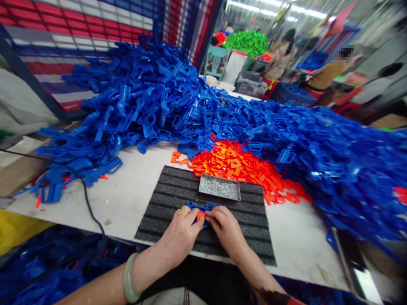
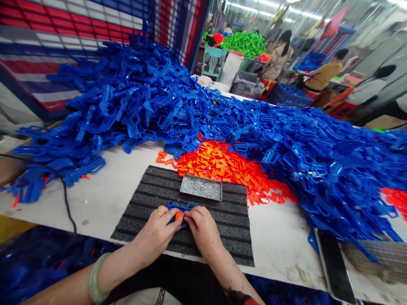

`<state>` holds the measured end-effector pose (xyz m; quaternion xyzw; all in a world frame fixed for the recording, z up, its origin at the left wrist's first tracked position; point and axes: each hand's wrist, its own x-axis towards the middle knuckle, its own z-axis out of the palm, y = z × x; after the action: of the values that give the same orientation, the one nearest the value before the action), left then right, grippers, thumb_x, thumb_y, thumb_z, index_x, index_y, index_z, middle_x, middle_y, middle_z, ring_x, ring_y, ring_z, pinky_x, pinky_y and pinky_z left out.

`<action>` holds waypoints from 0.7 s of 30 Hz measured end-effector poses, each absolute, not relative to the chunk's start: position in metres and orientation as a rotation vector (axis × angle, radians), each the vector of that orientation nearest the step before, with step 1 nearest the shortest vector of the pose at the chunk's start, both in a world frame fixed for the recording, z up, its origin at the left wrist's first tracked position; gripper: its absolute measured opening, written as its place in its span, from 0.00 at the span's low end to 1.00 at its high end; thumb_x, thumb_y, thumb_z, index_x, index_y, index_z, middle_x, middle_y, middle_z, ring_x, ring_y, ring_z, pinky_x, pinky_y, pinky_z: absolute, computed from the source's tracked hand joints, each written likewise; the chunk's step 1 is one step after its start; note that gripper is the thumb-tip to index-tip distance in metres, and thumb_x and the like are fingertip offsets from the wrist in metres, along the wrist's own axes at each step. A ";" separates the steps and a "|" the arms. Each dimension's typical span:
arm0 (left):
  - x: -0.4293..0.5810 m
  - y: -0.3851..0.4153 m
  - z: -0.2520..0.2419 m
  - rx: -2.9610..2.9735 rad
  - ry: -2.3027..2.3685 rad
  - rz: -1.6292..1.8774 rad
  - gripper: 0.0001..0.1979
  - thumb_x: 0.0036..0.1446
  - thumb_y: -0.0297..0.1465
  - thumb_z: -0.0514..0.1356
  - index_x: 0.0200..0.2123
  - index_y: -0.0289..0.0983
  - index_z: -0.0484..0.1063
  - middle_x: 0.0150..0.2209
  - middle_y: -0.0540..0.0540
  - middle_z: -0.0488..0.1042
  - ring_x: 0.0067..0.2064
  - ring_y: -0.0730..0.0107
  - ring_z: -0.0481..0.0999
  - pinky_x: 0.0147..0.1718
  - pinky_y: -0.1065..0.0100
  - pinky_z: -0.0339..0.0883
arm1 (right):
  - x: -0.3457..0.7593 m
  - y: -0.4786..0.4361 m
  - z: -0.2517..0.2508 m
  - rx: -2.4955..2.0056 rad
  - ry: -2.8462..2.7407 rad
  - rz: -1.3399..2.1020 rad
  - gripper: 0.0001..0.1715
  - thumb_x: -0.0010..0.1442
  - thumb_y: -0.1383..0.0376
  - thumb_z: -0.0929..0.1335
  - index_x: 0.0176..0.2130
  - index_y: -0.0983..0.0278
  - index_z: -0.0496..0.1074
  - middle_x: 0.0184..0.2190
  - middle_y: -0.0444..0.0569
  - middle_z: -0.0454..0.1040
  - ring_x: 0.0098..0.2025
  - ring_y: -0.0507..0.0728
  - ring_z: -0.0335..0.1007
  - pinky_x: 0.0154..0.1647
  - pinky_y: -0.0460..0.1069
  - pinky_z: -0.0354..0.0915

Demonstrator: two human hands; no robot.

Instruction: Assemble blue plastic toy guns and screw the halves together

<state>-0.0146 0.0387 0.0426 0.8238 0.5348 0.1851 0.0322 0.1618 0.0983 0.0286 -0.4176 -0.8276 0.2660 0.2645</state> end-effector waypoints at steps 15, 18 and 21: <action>-0.030 0.038 0.044 2.574 1.785 0.648 0.14 0.64 0.33 0.57 0.52 0.43 0.73 0.60 0.39 0.66 0.57 0.49 0.64 0.51 0.49 0.62 | 0.163 0.094 0.025 -1.092 -2.283 0.602 0.13 0.65 0.64 0.64 0.44 0.59 0.78 0.34 0.51 0.74 0.37 0.58 0.70 0.39 0.53 0.71; -0.029 0.025 0.039 2.501 1.810 0.713 0.20 0.62 0.34 0.58 0.57 0.42 0.69 0.62 0.36 0.61 0.59 0.48 0.62 0.53 0.48 0.62 | 0.168 0.102 0.033 -1.060 -2.272 0.699 0.13 0.65 0.64 0.65 0.46 0.58 0.77 0.36 0.50 0.75 0.40 0.57 0.72 0.42 0.52 0.72; -0.030 0.011 0.031 2.440 1.880 0.759 0.26 0.60 0.38 0.59 0.61 0.41 0.64 0.58 0.33 0.63 0.56 0.48 0.64 0.51 0.47 0.64 | 0.186 0.127 0.052 -1.107 -2.179 0.692 0.13 0.65 0.63 0.65 0.47 0.60 0.76 0.40 0.51 0.75 0.42 0.56 0.73 0.46 0.52 0.71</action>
<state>-0.0296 0.0112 0.0308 0.7690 0.5926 0.2391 -0.0154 0.1860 0.1270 0.0520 -0.4162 -0.8194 0.2601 0.2962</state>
